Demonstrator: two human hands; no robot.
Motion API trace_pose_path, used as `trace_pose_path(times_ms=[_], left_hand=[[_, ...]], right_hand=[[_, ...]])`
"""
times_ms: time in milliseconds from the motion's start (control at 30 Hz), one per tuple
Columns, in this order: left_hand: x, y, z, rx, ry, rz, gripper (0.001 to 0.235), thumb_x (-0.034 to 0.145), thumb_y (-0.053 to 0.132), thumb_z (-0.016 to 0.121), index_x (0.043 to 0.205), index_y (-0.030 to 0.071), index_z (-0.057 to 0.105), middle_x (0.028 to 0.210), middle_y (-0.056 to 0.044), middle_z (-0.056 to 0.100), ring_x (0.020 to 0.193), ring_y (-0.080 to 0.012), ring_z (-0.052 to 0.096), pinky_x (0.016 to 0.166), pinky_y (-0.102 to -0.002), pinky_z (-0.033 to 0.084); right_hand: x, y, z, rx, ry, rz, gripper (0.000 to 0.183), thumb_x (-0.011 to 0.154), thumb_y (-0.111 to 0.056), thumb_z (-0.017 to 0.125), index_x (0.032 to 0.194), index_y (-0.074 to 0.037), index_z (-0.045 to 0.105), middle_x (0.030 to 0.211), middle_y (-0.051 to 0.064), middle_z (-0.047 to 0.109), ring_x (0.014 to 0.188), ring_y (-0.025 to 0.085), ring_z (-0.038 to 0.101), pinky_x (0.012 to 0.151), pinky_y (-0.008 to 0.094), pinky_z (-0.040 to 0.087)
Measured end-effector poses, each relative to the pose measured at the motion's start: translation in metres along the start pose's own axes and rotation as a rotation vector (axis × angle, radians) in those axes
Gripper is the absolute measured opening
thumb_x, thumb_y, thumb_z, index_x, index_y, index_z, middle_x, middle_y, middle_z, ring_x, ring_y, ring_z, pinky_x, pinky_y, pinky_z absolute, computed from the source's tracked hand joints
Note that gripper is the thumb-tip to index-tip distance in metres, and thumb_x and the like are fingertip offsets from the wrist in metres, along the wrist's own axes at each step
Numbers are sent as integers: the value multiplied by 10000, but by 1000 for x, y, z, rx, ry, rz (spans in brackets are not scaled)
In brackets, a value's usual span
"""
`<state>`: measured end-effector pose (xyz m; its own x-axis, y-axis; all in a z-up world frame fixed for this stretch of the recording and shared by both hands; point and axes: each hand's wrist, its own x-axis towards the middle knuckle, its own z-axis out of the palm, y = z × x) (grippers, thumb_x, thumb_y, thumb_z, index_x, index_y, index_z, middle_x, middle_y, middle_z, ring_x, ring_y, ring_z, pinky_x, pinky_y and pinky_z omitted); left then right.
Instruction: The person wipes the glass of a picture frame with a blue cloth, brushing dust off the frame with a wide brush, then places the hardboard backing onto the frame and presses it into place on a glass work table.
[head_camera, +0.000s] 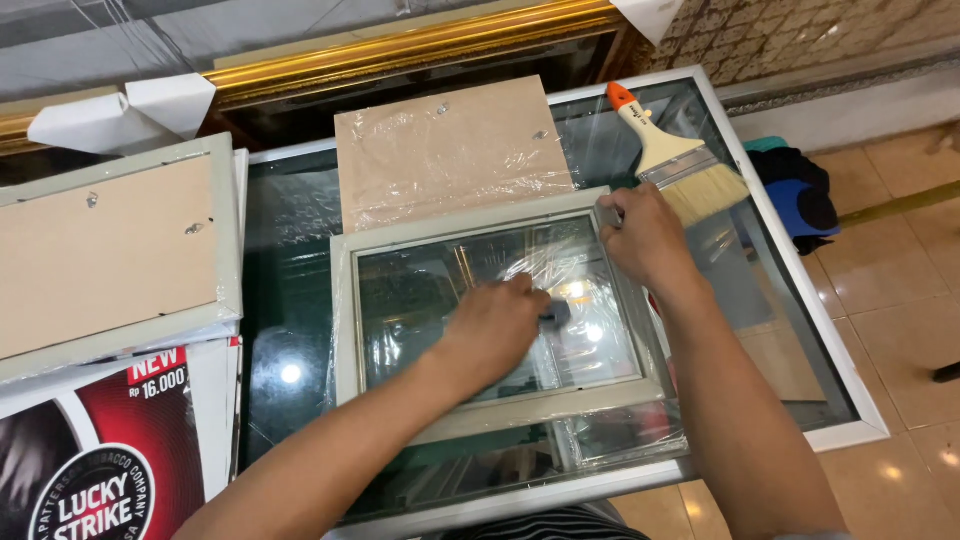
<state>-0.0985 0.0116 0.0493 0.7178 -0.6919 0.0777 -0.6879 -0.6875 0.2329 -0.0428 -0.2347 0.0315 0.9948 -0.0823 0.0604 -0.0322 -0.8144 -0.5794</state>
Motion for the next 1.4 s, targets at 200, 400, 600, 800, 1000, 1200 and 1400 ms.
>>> trace_pose_path(times_ms=[200,400,600,800,1000,1200,1400], left_hand=[[-31,17,-18,-176,-199,27,239,808,96,686,1033,81,765,959,-186,701,758,-476,723,602,-557,609],[53,-80,12,153,157,-124,258,816,92,646,1052,112,750,911,-136,669,752,-414,735,601,-518,617],[17,-50,-4,100,57,-104,239,831,95,622,1008,166,766,926,-103,682,724,-393,743,581,-507,616],[-59,15,-28,-53,-218,-13,342,855,-13,553,1071,122,781,933,-184,710,746,-444,735,569,-535,618],[10,-70,-10,70,27,-203,336,870,59,616,1153,167,762,1001,-143,689,810,-412,740,651,-537,617],[4,-64,-8,166,79,-215,290,867,42,594,1061,157,777,957,-100,703,762,-378,752,590,-490,615],[-78,7,-26,-43,-292,-120,291,853,37,596,1056,139,778,957,-157,735,767,-450,740,571,-516,615]], right_hand=[[1,6,4,9,-6,-5,385,821,-42,738,1206,-24,753,1092,232,617,1032,461,667,886,534,541],[6,18,10,-17,8,-13,364,823,-68,730,1186,-59,761,1077,234,620,1029,477,660,877,546,536],[3,11,7,-23,12,-19,357,824,-59,732,1180,-41,759,1075,235,623,1026,472,668,881,541,542],[4,10,8,-15,-2,30,381,826,-60,739,1205,-90,764,1085,180,613,1014,417,685,881,520,553],[4,14,9,-48,-7,-5,367,829,-77,729,1194,-63,760,1076,210,613,1020,465,673,870,567,545],[2,9,6,-53,-21,0,351,844,-94,727,1193,-70,755,1101,218,614,1056,471,665,895,565,542],[2,8,6,-42,-23,13,381,831,-81,733,1211,-80,760,1095,194,618,1045,444,676,897,544,544]])
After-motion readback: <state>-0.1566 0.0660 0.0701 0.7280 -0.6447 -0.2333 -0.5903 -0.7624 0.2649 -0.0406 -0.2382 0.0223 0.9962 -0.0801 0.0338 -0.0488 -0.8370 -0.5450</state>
